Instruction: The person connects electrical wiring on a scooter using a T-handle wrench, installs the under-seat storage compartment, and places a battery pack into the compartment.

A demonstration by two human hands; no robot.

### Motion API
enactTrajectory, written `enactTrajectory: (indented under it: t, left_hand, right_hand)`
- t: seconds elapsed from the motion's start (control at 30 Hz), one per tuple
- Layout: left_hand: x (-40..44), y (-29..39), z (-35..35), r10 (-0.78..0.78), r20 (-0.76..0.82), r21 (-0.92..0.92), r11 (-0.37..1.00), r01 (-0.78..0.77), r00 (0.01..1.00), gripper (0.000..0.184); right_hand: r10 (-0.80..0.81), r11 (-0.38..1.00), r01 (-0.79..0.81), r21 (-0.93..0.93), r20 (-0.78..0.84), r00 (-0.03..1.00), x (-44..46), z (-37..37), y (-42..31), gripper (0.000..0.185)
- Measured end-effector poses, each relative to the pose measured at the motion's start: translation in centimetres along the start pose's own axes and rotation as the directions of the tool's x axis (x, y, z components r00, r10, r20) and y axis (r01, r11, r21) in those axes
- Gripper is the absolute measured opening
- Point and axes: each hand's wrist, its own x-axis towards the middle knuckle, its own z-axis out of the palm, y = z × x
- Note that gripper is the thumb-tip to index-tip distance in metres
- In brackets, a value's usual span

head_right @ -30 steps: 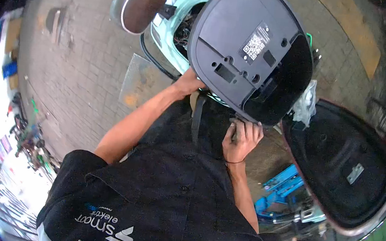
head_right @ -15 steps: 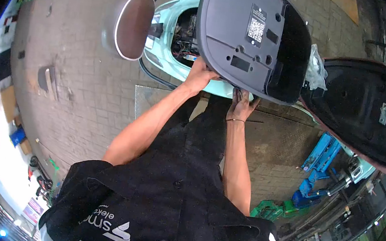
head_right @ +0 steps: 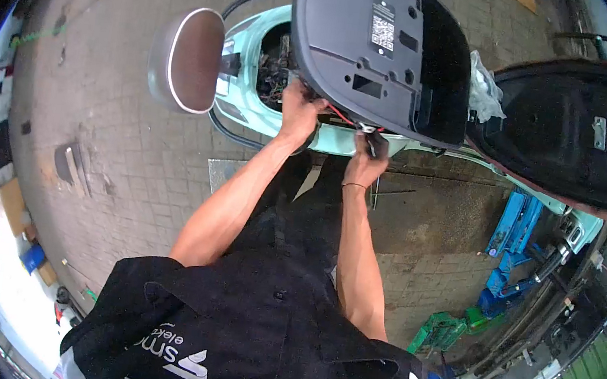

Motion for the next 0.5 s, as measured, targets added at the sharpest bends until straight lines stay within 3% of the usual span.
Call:
enactTrajectory:
  t: [0.03, 0.1, 0.13, 0.17, 0.2, 0.23, 0.37, 0.43, 0.5]
  left_hand:
    - [-0.1, 0.3, -0.1, -0.08, -0.039, -0.11, 0.991, 0.076, 0.996, 0.035]
    - [0.5, -1.3, -0.9, -0.029, -0.039, -0.042, 0.999, 0.027, 0.999, 0.034]
    - [1.1, -2.2, -1.4, 0.0, -0.025, 0.205, 0.979, 0.005, 1.0, 0.035]
    - [1.5, -3.2, -1.8, 0.027, -0.001, 0.439, 0.898, -0.024, 1.0, 0.037]
    - [1.3, -1.7, -1.4, 0.013, 0.017, 0.581, 0.813, -0.02, 1.0, 0.037]
    - [1.1, -1.4, -1.2, 0.071, 0.048, 0.565, 0.82, -0.086, 0.996, 0.035]
    - [-2.8, 3.8, -0.4, -0.212, -0.03, 0.464, 0.862, 0.202, 0.977, 0.036]
    - [-4.0, 4.2, -1.3, -0.167, -0.066, 0.442, 0.879, 0.179, 0.984, 0.036]
    - [-5.5, 9.1, -0.2, 0.081, -0.179, 0.122, 0.991, -0.059, 0.981, 0.034]
  right_hand:
    - [0.03, 0.995, -0.036, 0.089, 0.063, 0.998, -0.3, 0.1, 0.0, 0.029]
    - [0.051, 0.996, -0.056, 0.073, 0.062, 0.997, 0.3, 0.1, 0.4, 0.039]
    - [-0.111, 0.916, 0.102, -0.388, -0.001, 0.994, 0.7, 0.1, -0.4, 0.046]
    - [-0.274, 0.613, 0.184, -0.768, 0.011, 0.962, 0.8, 0.0, -1.2, 0.053]
    - [-0.28, 0.619, 0.173, -0.766, -0.009, 0.96, 1.0, -0.3, -1.2, 0.053]
    - [-0.288, 0.602, 0.179, -0.778, -0.002, 0.958, 1.4, -0.5, -0.9, 0.055]
    - [-0.221, 0.545, 0.151, -0.825, 0.032, 0.975, 1.1, -0.3, -2.2, 0.061]
    - [-0.189, 0.466, 0.073, -0.882, -0.019, 0.982, 1.4, -0.1, -1.9, 0.068]
    - [-0.236, 0.486, 0.113, -0.867, -0.006, 0.972, 2.9, 0.1, -1.1, 0.07]
